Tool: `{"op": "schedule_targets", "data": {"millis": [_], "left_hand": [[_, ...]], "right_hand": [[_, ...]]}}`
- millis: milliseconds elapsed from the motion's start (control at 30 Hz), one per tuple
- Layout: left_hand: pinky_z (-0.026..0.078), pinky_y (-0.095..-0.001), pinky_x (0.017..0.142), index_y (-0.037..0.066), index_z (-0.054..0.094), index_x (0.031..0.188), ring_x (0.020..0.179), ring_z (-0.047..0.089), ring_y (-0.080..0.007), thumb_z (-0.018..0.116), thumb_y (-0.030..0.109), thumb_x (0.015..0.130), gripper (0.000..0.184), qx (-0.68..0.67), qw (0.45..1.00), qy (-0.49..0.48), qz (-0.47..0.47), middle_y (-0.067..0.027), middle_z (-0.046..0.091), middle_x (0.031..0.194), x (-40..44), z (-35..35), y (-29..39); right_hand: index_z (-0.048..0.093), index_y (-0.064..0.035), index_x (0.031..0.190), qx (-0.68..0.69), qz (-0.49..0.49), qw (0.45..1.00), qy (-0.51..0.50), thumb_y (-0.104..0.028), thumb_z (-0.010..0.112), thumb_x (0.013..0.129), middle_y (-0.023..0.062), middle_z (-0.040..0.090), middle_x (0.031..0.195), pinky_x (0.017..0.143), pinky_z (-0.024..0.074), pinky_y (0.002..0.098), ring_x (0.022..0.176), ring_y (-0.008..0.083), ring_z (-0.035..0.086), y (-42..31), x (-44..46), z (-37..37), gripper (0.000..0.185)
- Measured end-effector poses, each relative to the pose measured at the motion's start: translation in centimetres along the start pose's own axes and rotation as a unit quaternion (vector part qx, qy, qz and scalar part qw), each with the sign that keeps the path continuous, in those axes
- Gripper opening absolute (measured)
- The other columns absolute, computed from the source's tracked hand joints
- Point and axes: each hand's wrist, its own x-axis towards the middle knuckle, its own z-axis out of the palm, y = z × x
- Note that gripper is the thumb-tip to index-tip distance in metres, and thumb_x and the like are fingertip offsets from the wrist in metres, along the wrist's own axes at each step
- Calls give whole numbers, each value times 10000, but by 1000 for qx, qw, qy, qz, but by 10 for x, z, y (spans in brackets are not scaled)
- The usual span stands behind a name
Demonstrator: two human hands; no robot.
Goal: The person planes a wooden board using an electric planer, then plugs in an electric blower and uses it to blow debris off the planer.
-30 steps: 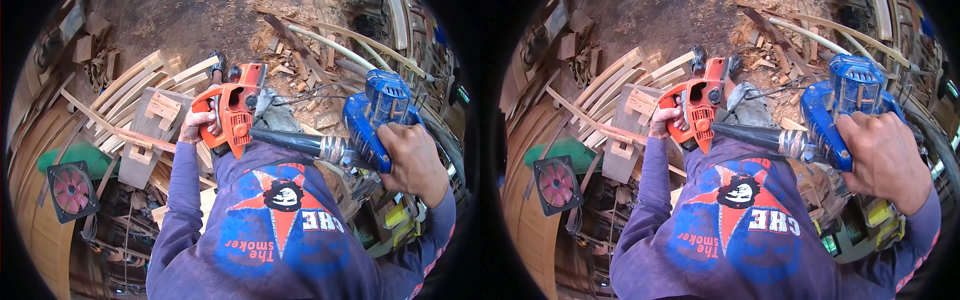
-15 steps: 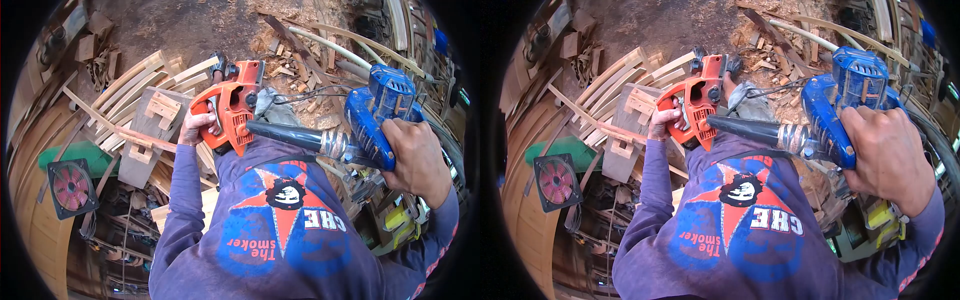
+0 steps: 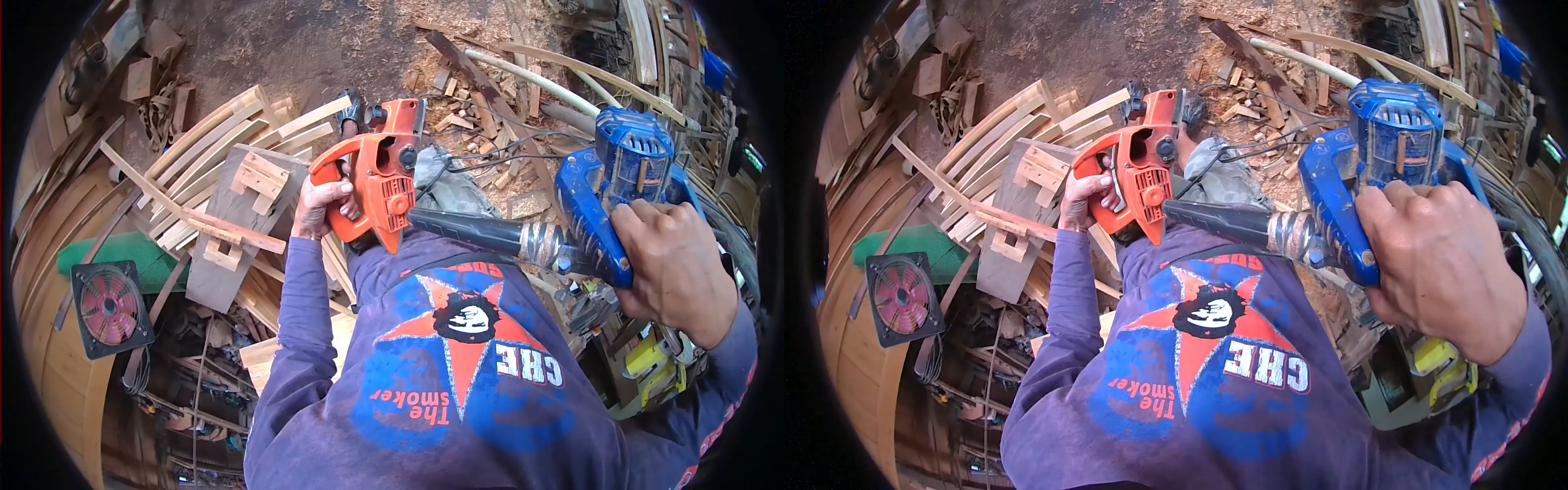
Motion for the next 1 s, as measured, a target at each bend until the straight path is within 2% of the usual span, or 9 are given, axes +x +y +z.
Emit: {"op": "schedule_targets", "data": {"millis": [167,267,533,800,1000], "left_hand": [[477,-353,478,61,537,1037,484,538,-169,732,73,775,327,-10,1000,15,-1,-47,530,673,2,-10,-12],[478,-358,488,71,534,1035,490,536,-173,715,68,788,306,-16,1000,24,3,-50,534,673,2,-13,-13],[466,-346,507,91,534,1045,502,528,-176,680,74,819,269,-18,999,32,-14,-36,516,652,6,-16,-11],[466,-335,499,86,541,1059,505,526,-158,681,76,812,284,-1,999,16,-27,-33,540,685,11,-8,-6],[470,-327,494,85,546,1066,509,528,-150,673,83,820,277,14,999,8,-38,-32,556,685,14,4,3]], "right_hand": [[516,-22,836,15,40,999,31,-140,772,568,159,622,787,650,526,450,713,370,649,4,-3,11,389],[520,-17,839,24,32,998,49,-141,770,568,165,628,782,644,531,452,697,380,648,9,-7,18,389],[529,-17,835,87,33,995,24,-141,777,609,178,635,763,650,540,476,702,403,661,10,-15,49,358],[539,-18,871,112,70,987,91,-138,792,592,180,649,801,666,542,481,732,413,661,20,-25,64,396],[538,-16,880,144,60,987,27,-140,798,598,185,656,812,687,548,490,746,421,661,18,-22,58,403]]}}
